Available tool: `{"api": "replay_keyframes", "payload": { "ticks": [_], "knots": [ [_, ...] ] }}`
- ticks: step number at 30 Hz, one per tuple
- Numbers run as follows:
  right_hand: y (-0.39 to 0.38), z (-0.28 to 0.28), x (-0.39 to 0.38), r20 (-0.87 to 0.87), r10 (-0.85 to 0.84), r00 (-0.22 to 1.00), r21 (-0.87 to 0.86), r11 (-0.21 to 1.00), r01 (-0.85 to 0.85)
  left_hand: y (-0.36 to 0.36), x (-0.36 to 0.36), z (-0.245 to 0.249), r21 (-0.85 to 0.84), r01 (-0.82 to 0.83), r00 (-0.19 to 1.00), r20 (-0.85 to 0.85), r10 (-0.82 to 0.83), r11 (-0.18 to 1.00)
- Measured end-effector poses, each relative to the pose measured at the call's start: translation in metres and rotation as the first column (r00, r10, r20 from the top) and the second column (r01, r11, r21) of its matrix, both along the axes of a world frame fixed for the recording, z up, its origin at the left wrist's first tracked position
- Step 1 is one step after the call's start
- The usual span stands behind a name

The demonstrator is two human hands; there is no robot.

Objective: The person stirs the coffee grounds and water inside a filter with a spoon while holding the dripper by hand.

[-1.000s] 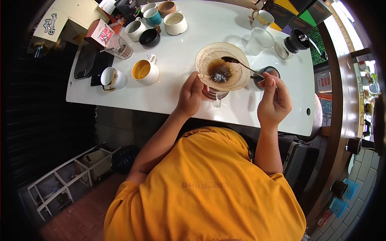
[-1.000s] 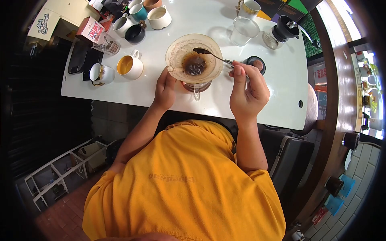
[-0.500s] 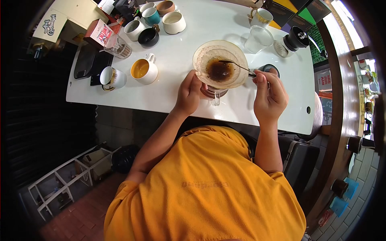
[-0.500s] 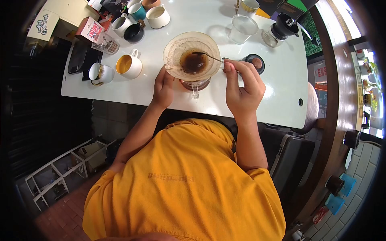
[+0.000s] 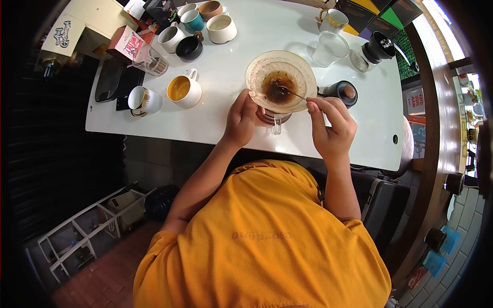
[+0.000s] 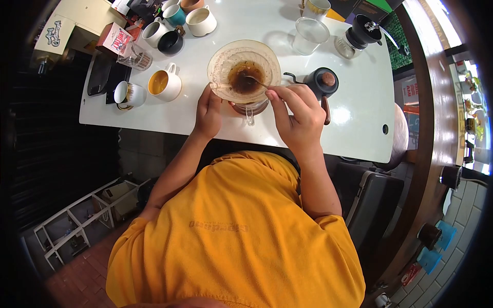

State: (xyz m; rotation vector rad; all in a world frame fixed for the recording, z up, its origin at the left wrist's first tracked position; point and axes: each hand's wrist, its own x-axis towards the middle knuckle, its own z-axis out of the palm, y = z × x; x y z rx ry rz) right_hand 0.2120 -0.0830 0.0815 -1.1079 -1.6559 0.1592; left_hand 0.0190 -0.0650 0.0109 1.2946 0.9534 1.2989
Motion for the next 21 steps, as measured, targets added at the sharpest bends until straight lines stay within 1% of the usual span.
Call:
{"api": "replay_keyframes", "payload": {
  "ticks": [5,7,9,11,12,19,21],
  "knots": [
    [-0.008,0.001,-0.004,-0.004,0.003,1.0,-0.023,1.0,-0.003,0.002,-0.002,-0.006,-0.007,0.035,0.999,0.031,-0.035,0.999],
    [-0.011,0.0,-0.006,-0.029,-0.004,1.0,-0.062,0.998,0.002,0.003,-0.003,-0.009,-0.003,0.037,0.999,0.03,-0.037,0.999],
    [-0.014,-0.001,-0.009,-0.051,-0.008,0.999,-0.065,0.998,0.005,0.004,-0.007,-0.012,0.038,0.09,0.996,-0.009,-0.09,0.995],
    [-0.016,-0.002,-0.01,-0.072,-0.009,0.997,-0.067,0.998,0.004,0.003,-0.006,-0.008,0.039,0.079,0.996,-0.037,-0.078,0.996],
    [-0.017,-0.002,-0.011,-0.082,-0.002,0.997,-0.056,0.998,-0.002,0.002,-0.006,-0.005,0.039,0.068,0.996,-0.066,-0.066,0.997],
    [-0.02,-0.005,-0.013,-0.103,0.046,0.994,0.008,0.999,-0.045,0.001,-0.004,0.0,0.06,0.054,0.995,-0.085,-0.048,0.997],
    [-0.02,-0.005,-0.012,-0.11,0.058,0.992,0.022,0.998,-0.055,0.001,-0.002,-0.001,0.028,0.034,0.999,-0.031,-0.033,0.999]
  ]
}}
